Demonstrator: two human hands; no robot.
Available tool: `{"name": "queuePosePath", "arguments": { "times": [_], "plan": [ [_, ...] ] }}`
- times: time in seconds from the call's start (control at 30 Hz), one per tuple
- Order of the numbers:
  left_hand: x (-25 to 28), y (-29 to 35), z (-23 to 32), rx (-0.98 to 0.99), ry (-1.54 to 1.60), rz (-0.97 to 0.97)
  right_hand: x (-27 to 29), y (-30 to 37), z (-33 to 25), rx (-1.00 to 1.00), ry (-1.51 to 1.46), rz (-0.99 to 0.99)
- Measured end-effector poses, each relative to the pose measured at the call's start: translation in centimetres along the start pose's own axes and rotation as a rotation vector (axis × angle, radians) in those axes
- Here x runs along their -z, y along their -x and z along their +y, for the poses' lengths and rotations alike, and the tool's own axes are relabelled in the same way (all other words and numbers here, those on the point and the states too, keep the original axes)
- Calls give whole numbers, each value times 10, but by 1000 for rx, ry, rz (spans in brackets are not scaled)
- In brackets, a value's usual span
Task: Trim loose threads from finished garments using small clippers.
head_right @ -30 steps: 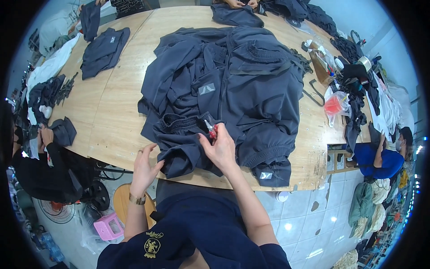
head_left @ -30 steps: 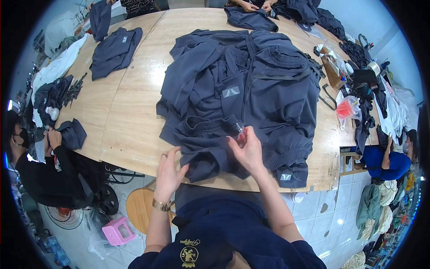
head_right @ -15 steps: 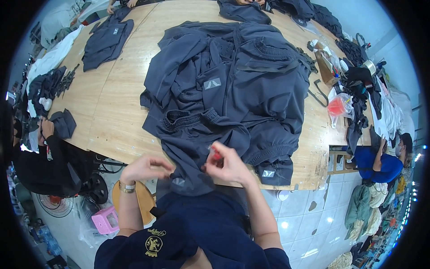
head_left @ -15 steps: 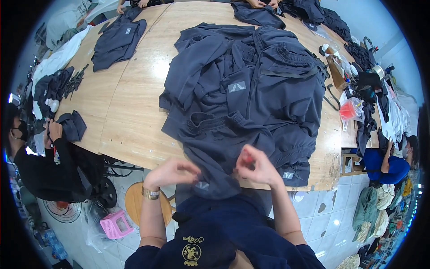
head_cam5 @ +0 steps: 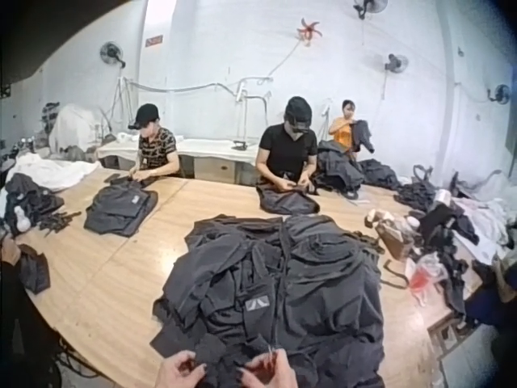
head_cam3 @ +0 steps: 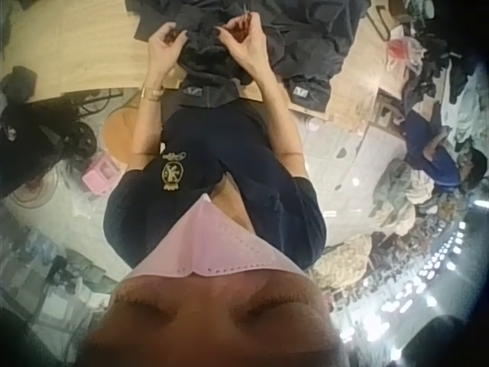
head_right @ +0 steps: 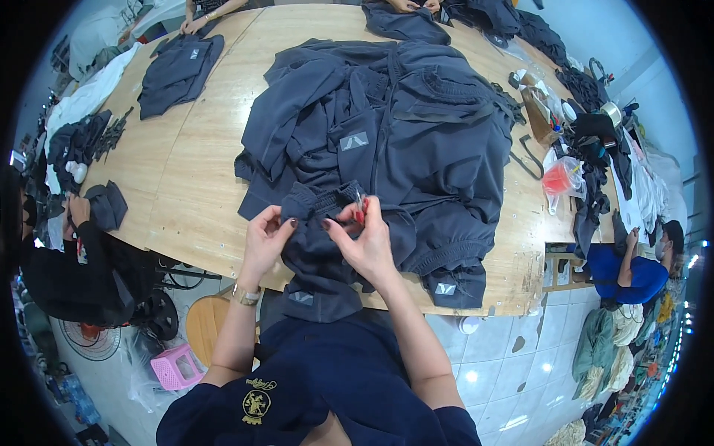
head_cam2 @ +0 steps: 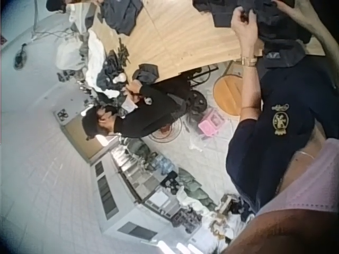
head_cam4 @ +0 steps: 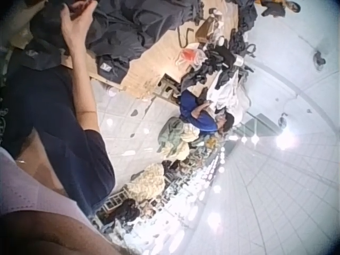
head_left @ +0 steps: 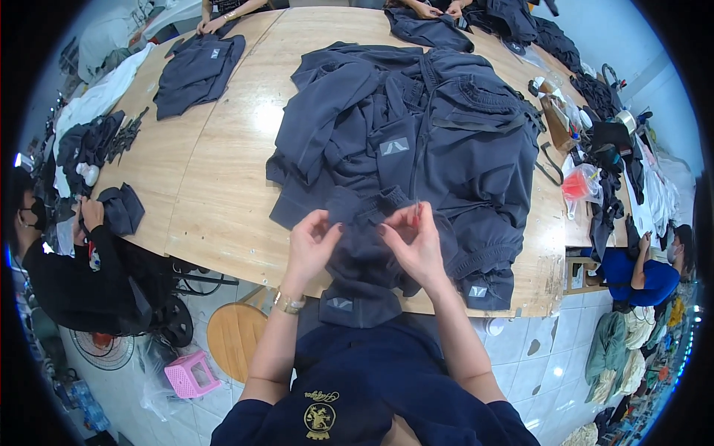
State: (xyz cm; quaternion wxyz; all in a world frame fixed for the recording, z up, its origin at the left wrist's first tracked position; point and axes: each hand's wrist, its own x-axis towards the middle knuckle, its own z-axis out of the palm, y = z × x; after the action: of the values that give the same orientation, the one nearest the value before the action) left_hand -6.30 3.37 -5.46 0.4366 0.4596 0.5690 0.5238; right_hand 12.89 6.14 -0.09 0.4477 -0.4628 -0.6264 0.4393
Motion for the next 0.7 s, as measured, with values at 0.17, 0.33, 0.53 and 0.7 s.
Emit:
{"name": "queuePosePath", "arguments": {
  "times": [0.17, 0.33, 0.53, 0.7],
  "plan": [
    [-19, 20, 63, -341, -193, -273, -14, -21, 10, -229, -523, 3],
    [-15, 23, 41, -184, -246, 11, 3, -21, 5, -254, -814, 167],
    [-35, 37, 51, -389, -486, 178, 15, -23, 7, -278, -910, 227],
    [-54, 34, 69, -476, -767, 98, 14, -20, 16, -361, -1040, 223]
  ]
}}
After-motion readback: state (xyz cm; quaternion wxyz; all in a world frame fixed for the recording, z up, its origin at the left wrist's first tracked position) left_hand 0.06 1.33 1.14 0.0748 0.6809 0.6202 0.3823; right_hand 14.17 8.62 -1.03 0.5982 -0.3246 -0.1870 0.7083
